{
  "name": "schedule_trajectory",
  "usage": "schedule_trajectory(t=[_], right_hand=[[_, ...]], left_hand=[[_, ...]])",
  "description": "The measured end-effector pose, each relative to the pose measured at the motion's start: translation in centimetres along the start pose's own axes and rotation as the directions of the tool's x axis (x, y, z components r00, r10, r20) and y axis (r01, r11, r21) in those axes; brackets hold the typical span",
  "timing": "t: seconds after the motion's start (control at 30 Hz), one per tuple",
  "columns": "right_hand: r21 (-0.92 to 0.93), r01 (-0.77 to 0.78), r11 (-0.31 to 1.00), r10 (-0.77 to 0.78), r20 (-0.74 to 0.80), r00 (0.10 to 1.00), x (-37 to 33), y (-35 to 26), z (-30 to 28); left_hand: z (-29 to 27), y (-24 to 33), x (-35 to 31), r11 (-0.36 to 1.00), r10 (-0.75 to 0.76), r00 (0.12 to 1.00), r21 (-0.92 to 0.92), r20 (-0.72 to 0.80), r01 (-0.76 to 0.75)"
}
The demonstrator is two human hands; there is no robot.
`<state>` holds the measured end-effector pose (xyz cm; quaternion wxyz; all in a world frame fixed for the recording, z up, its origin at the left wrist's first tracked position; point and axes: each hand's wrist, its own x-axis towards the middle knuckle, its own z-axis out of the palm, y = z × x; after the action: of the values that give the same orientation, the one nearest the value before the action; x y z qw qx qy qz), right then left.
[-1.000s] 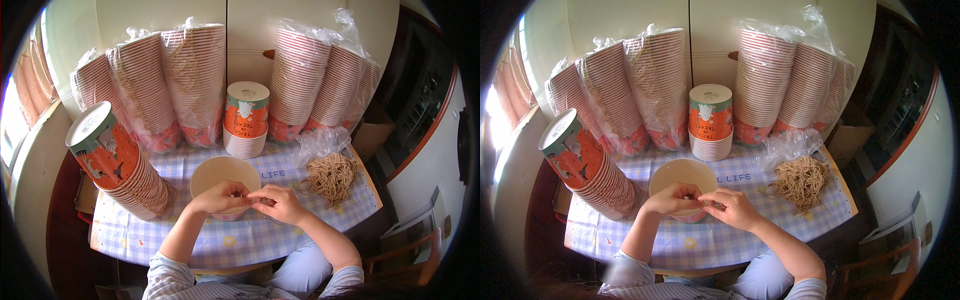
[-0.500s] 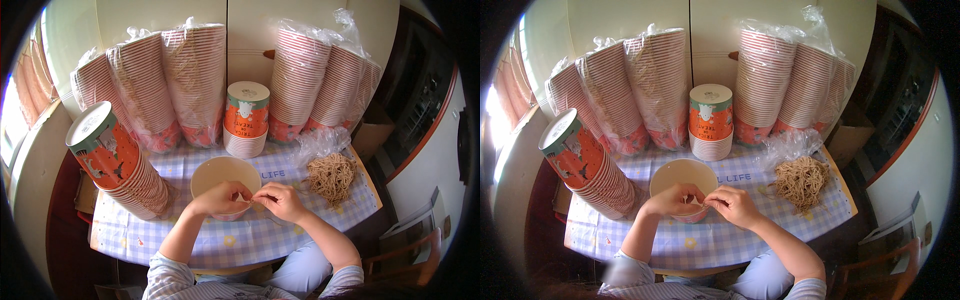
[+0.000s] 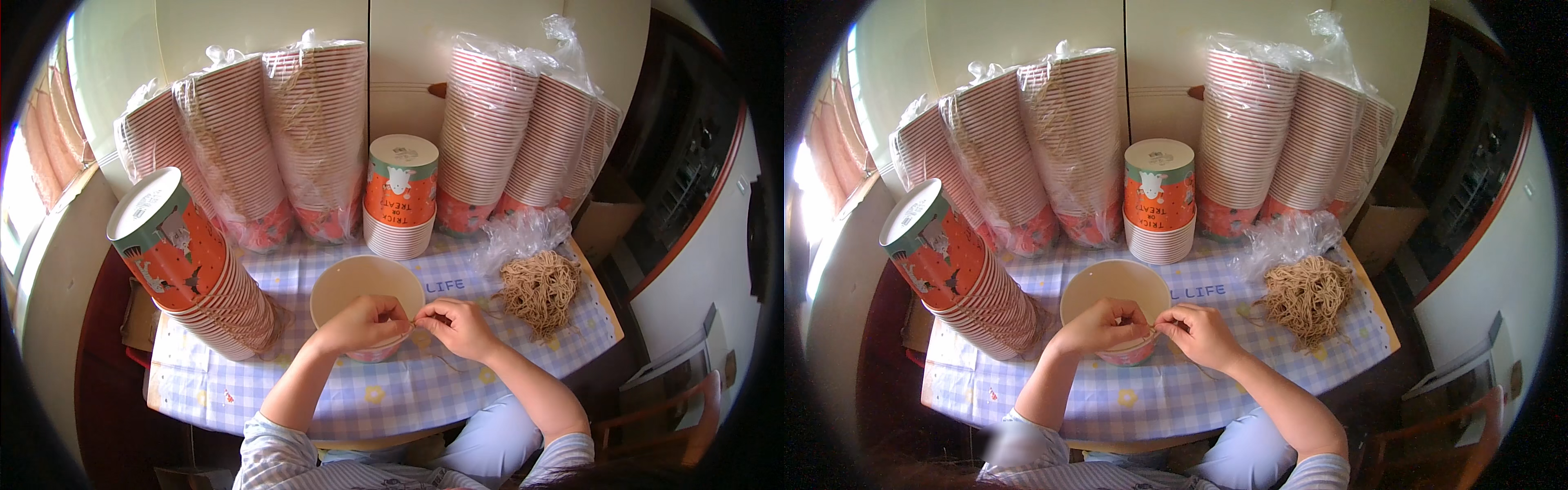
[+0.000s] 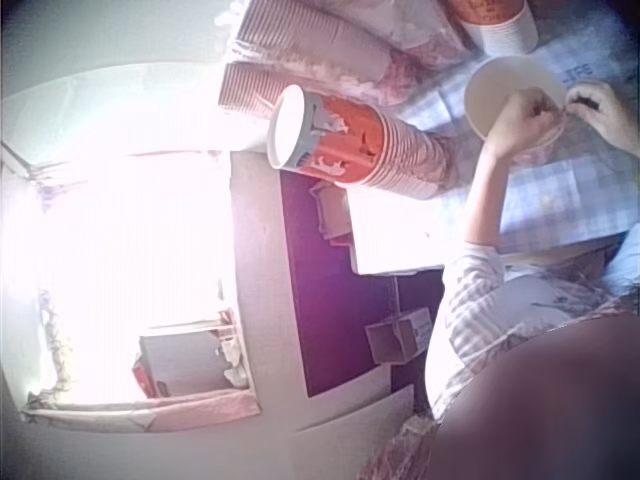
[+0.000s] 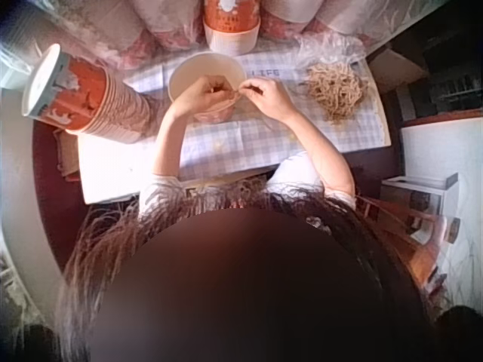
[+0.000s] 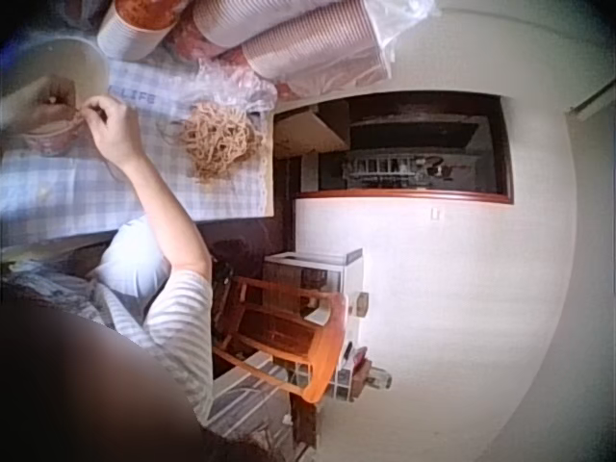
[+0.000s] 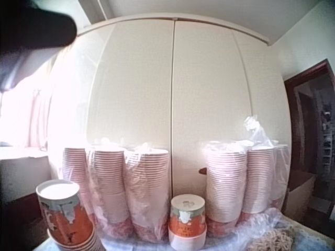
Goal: Tying strings onto decorative paper buckets for packaging.
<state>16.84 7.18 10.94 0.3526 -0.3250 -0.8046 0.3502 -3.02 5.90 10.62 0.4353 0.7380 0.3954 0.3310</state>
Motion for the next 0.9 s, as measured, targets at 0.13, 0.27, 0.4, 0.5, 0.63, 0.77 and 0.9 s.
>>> schedule_trajectory(t=[0.13,0.27,0.4,0.5,0.63,0.77,0.9], right_hand=[[0.076,-0.105,0.992,0.102,0.046,0.994,-0.1,0.5,0.1],[0.147,-0.174,0.974,0.165,0.073,0.984,-0.2,1.3,0.3],[0.201,-0.2,0.959,0.185,0.089,0.979,-0.1,1.4,0.4],[0.225,-0.219,0.949,0.202,0.096,0.975,-0.1,1.4,0.4],[0.209,-0.237,0.949,0.216,0.118,0.969,-0.1,1.9,0.5],[0.228,-0.253,0.94,0.232,0.118,0.966,-0.1,2.2,0.8],[0.237,-0.28,0.93,0.254,0.132,0.958,-0.2,2.3,1.0]], left_hand=[[0.2,-0.2,0.1,0.975,-0.027,1.0,-0.22,0.009,0.028],[0.2,0.0,0.2,0.983,-0.047,0.999,-0.179,0.007,0.047],[0.3,0.2,0.2,0.994,-0.035,0.999,-0.1,-0.02,0.032],[0.4,0.3,0.1,0.998,-0.006,0.999,-0.07,-0.047,0.003],[0.5,0.0,0.2,0.995,-0.016,0.998,-0.094,-0.061,0.01],[0.6,0.0,0.3,0.998,0.006,0.998,-0.064,-0.063,-0.01],[0.7,-0.3,0.4,0.999,0.027,0.996,-0.029,-0.088,-0.03]])
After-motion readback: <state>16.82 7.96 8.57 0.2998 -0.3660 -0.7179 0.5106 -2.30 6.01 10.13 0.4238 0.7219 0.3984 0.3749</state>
